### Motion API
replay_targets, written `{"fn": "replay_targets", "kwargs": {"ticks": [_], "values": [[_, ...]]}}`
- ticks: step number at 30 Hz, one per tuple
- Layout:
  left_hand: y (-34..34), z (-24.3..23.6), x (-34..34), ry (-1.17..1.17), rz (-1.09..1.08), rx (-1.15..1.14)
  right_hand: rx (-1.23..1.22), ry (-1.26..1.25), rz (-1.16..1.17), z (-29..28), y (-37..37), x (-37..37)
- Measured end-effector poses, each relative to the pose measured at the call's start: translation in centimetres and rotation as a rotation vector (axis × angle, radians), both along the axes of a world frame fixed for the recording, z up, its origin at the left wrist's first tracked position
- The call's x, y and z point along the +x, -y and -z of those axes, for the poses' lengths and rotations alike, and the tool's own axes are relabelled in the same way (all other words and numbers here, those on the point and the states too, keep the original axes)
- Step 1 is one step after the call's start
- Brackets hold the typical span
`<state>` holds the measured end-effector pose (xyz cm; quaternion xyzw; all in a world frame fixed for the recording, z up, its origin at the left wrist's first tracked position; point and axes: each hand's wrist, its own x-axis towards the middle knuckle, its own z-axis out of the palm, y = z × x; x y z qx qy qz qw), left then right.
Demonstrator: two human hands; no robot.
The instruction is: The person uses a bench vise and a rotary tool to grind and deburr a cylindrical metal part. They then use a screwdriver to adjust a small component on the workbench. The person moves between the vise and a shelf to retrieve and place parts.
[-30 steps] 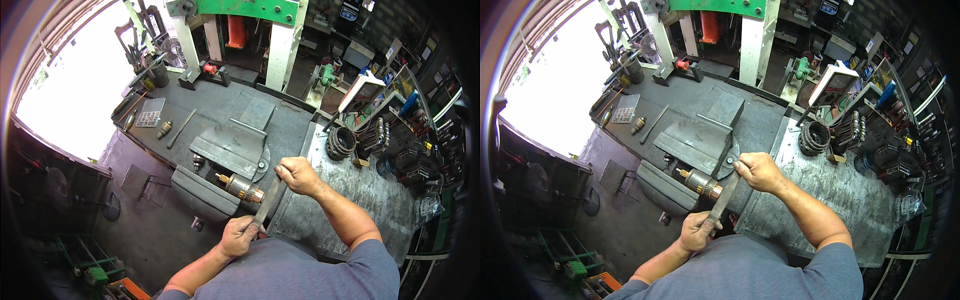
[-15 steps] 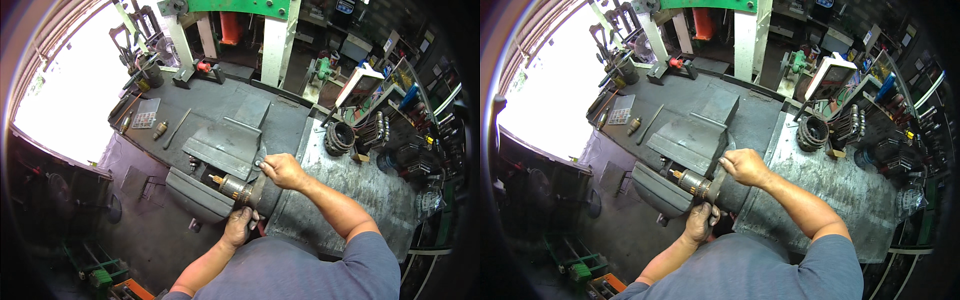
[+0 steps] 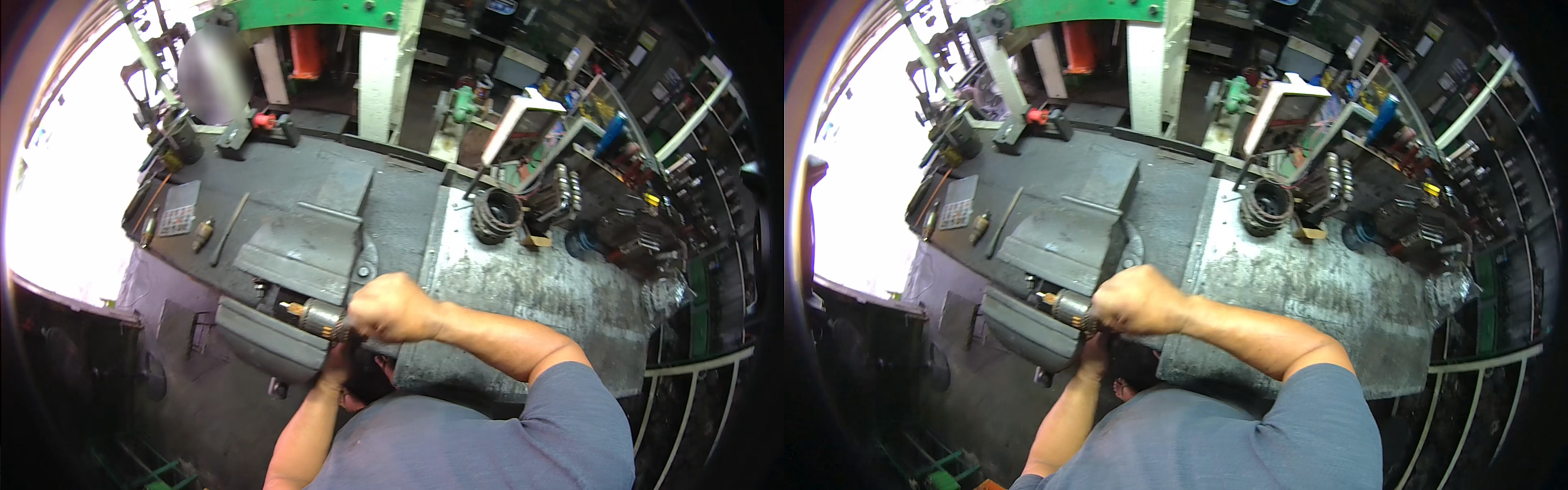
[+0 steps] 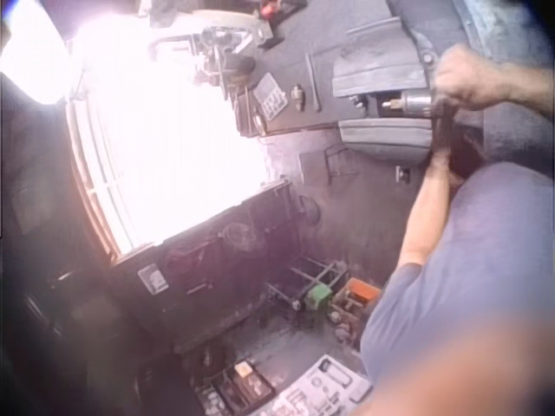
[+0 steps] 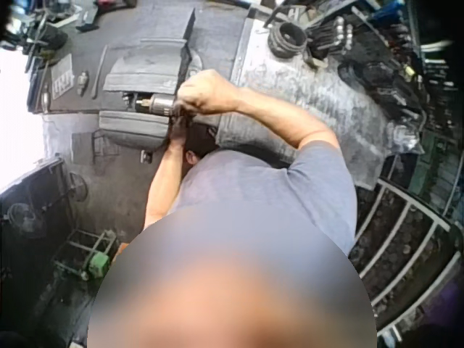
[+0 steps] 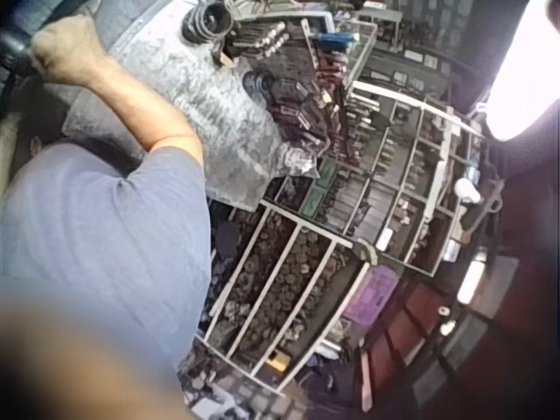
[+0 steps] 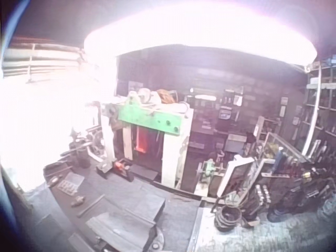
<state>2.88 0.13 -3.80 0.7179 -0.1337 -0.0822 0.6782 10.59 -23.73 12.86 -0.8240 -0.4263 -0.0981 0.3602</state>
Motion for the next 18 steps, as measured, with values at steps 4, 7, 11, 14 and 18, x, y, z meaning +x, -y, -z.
{"fn": "replay_targets", "kwargs": {"ticks": [4, 7, 11, 14, 18], "values": [[-0.3, -0.5, -0.3, -0.363, 0.211, -0.519, -0.014, -0.048, 0.347, 0.9, 0.4, 0.4], [0.2, -1.9, -0.8, -0.475, 0.151, -0.614, 0.037, -0.041, 0.349, 1.0, 0.2, 0.3], [0.5, -3.2, -0.3, -0.358, -0.022, -0.318, 0.042, 0.015, 0.132, 1.0, 0.1, 0.2], [0.2, -3.1, 0.1, -0.327, 0.28, -0.532, 0.025, -0.069, 0.345, 1.1, 0.4, 0.3], [-0.1, -2.5, -0.2, -0.364, 0.062, -0.493, 0.081, -0.027, 0.333, 1.4, 0.4, 0.2]]}}
